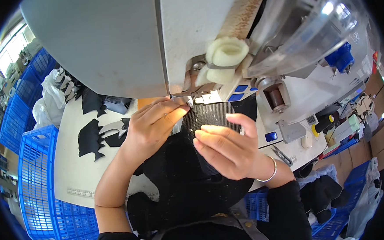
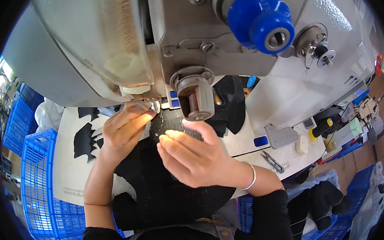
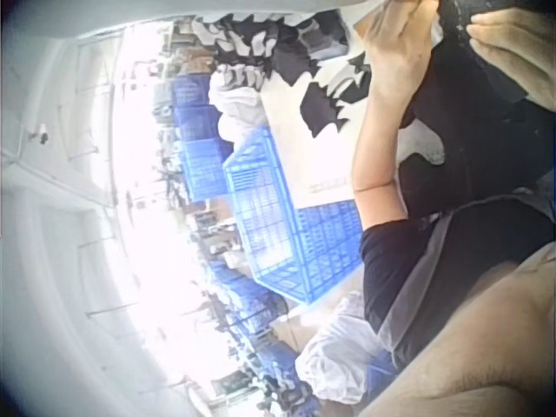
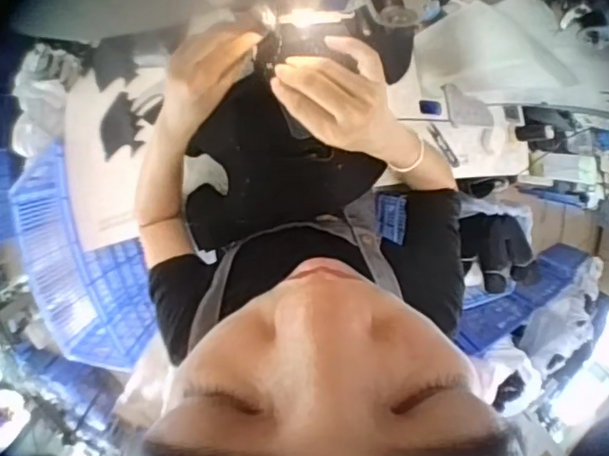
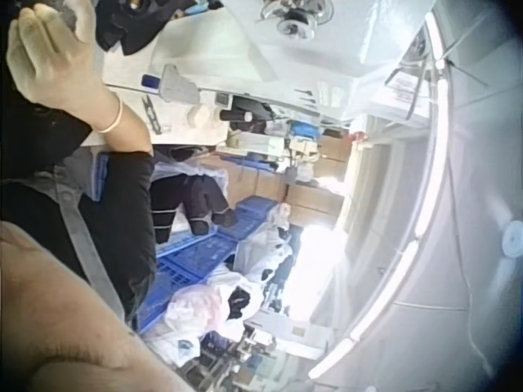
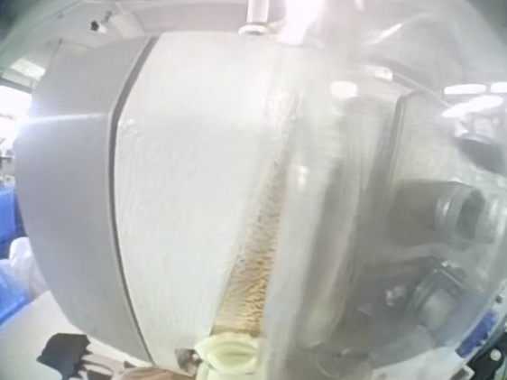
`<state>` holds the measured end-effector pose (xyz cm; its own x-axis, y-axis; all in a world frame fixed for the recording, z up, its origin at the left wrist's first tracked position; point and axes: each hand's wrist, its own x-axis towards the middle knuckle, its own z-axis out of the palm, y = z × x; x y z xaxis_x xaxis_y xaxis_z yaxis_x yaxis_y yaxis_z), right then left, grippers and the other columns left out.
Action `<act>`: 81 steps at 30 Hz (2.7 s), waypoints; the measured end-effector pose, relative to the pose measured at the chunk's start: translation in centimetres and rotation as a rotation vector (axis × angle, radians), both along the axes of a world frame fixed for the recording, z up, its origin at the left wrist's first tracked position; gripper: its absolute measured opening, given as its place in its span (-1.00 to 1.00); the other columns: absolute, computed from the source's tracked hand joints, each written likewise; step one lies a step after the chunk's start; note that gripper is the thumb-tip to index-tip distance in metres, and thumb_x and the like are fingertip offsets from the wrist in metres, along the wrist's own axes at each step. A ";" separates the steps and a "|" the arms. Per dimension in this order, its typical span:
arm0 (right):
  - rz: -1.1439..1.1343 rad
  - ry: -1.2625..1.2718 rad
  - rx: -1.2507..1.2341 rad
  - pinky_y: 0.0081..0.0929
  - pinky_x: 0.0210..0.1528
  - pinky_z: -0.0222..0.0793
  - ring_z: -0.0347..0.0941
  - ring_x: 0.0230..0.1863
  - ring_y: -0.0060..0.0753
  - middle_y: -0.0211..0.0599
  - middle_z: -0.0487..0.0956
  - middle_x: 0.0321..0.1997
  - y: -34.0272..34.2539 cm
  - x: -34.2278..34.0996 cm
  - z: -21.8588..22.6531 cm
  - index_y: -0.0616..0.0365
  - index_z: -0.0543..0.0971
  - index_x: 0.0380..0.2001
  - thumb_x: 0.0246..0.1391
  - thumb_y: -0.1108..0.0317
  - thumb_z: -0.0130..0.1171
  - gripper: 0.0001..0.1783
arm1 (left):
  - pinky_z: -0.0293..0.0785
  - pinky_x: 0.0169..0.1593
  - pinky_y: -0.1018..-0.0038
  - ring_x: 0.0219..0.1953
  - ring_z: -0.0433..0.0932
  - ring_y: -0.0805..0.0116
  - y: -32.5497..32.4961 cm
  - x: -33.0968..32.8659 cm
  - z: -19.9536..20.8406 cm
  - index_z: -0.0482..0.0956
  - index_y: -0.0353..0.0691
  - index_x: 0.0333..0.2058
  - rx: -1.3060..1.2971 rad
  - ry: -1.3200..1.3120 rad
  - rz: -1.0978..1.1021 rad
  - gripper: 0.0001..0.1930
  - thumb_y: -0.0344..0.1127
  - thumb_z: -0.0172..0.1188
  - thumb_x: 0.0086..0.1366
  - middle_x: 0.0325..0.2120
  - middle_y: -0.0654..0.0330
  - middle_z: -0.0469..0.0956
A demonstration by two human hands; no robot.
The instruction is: The person sews fabric patches onto shoe upper components by positioning each patch on the fabric base and stitching along the edges with a sewing machine.
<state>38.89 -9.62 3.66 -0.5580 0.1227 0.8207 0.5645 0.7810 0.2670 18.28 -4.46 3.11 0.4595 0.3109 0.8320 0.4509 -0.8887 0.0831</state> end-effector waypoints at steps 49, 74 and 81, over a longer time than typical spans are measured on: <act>0.122 0.058 -0.894 -0.43 -0.19 0.38 0.55 -0.33 -0.31 -0.21 0.65 -0.27 -3.3 1.0 -0.5 0.19 0.60 -0.35 0.08 0.32 0.14 -0.83 | 0.34 -0.43 0.72 -0.47 0.47 0.72 -2.5 -8.9 1.3 0.49 -0.26 -0.24 -1.101 -0.477 -0.288 -0.74 -0.60 0.31 0.10 -0.45 0.29 0.57; 0.444 0.594 -1.479 -0.69 -0.46 0.35 0.51 -0.50 -0.70 -0.36 0.64 -0.50 -1.5 -0.4 -3.6 0.22 0.66 -0.38 0.17 0.20 0.22 -0.73 | 0.31 -0.49 0.57 -0.56 0.41 0.49 -4.6 -0.8 1.0 0.67 -0.20 -0.17 -0.525 -0.075 -0.159 -0.66 -0.61 0.29 0.03 -0.53 0.27 0.46; 0.468 0.582 -1.439 -0.69 -0.48 0.35 0.49 -0.53 -0.69 -0.34 0.63 -0.53 -1.3 -0.4 -3.2 0.26 0.64 -0.45 0.22 0.21 0.15 -0.68 | 0.35 -0.55 0.50 -0.60 0.41 0.44 -4.3 -0.6 0.7 0.66 -0.16 -0.14 -0.453 -0.048 -0.157 -0.66 -0.59 0.30 0.08 -0.52 0.25 0.45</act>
